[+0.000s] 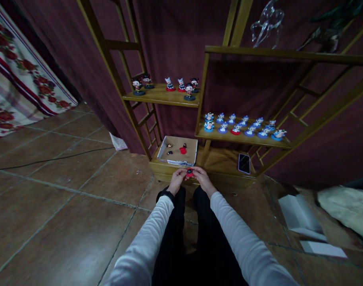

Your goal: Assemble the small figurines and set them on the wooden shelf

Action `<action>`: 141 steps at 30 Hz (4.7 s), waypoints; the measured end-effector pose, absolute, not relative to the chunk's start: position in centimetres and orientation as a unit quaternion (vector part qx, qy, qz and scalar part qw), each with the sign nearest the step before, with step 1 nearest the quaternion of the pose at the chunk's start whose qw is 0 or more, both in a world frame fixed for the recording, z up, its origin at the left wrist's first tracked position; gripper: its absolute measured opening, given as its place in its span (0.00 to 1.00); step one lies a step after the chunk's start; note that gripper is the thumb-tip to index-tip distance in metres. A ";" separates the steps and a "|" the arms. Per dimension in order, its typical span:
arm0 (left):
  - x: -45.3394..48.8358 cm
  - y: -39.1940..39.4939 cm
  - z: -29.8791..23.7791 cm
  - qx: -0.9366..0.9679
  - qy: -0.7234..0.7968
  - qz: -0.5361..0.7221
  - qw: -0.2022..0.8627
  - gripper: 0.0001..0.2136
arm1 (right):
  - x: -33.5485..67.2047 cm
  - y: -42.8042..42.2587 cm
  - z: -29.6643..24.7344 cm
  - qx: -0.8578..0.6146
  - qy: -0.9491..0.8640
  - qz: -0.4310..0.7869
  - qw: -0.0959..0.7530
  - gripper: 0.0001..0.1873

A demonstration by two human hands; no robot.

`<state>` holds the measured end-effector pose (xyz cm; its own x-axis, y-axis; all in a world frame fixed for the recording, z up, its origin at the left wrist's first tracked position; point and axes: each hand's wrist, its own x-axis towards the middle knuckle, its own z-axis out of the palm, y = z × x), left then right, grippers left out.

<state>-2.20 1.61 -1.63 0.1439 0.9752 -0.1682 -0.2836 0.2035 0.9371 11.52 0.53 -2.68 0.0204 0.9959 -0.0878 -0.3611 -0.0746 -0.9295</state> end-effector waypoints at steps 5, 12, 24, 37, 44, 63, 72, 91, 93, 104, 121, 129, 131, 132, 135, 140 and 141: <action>-2.4 1.6 -1.5 0.377 0.438 0.497 0.647 0.07 | 11.6 0.5 -2.7 -0.427 -0.362 0.602 0.569 0.18; -2.4 1.4 -1.2 0.345 0.414 0.499 0.679 0.11 | 11.4 0.3 -2.3 -0.411 -0.361 0.630 0.550 0.19; -2.2 1.5 -1.3 0.407 0.444 0.470 0.645 0.09 | 11.5 0.7 -2.8 -0.451 -0.342 0.604 0.561 0.22; -2.2 1.2 -0.9 0.365 0.428 0.469 0.681 0.10 | 11.3 0.4 -2.2 -0.414 -0.367 0.617 0.560 0.21; -2.2 1.3 -0.7 0.374 0.431 0.433 0.698 0.12 | 11.4 0.8 -2.9 -0.448 -0.356 0.594 0.566 0.21; -2.3 1.4 -0.8 0.283 0.429 0.499 0.698 0.11 | 11.3 0.5 -2.5 -0.440 -0.364 0.616 0.542 0.21; -2.3 1.2 -0.5 0.316 0.434 0.462 0.706 0.12 | 10.9 0.8 -2.6 -0.451 -0.360 0.592 0.562 0.18; -2.6 1.6 -0.8 0.313 0.431 0.468 0.705 0.08 | 11.3 1.0 -3.0 -0.465 -0.360 0.581 0.563 0.19; -2.7 1.6 -0.8 0.294 0.426 0.479 0.709 0.08 | 11.3 0.9 -2.9 -0.454 -0.361 0.596 0.555 0.19; -2.6 1.7 -1.0 0.299 0.420 0.453 0.728 0.06 | 11.1 1.0 -2.8 -0.451 -0.350 0.597 0.564 0.20; -2.2 1.3 -1.8 0.390 0.413 0.487 0.664 0.19 | 11.3 0.7 -3.0 -0.463 -0.384 0.586 0.544 0.21; -1.9 1.6 -2.8 0.449 0.413 0.495 0.619 0.22 | 11.3 0.6 -3.2 -0.436 -0.410 0.591 0.540 0.22; -1.8 1.6 -2.9 0.460 0.422 0.490 0.609 0.22 | 11.2 0.7 -3.2 -0.443 -0.409 0.589 0.538 0.23; -1.8 1.6 -2.9 0.465 0.426 0.488 0.604 0.22 | 11.2 0.7 -3.2 -0.447 -0.409 0.588 0.537 0.23; -1.7 1.7 -3.0 0.482 0.429 0.479 0.595 0.23 | 11.2 0.8 -3.3 -0.461 -0.407 0.582 0.532 0.22; -1.6 1.9 -3.4 0.523 0.436 0.463 0.568 0.21 | 11.2 0.9 -3.5 -0.479 -0.415 0.571 0.522 0.21; -1.6 1.9 -3.5 0.532 0.439 0.461 0.559 0.20 | 11.2 0.9 -3.5 -0.480 -0.417 0.571 0.519 0.21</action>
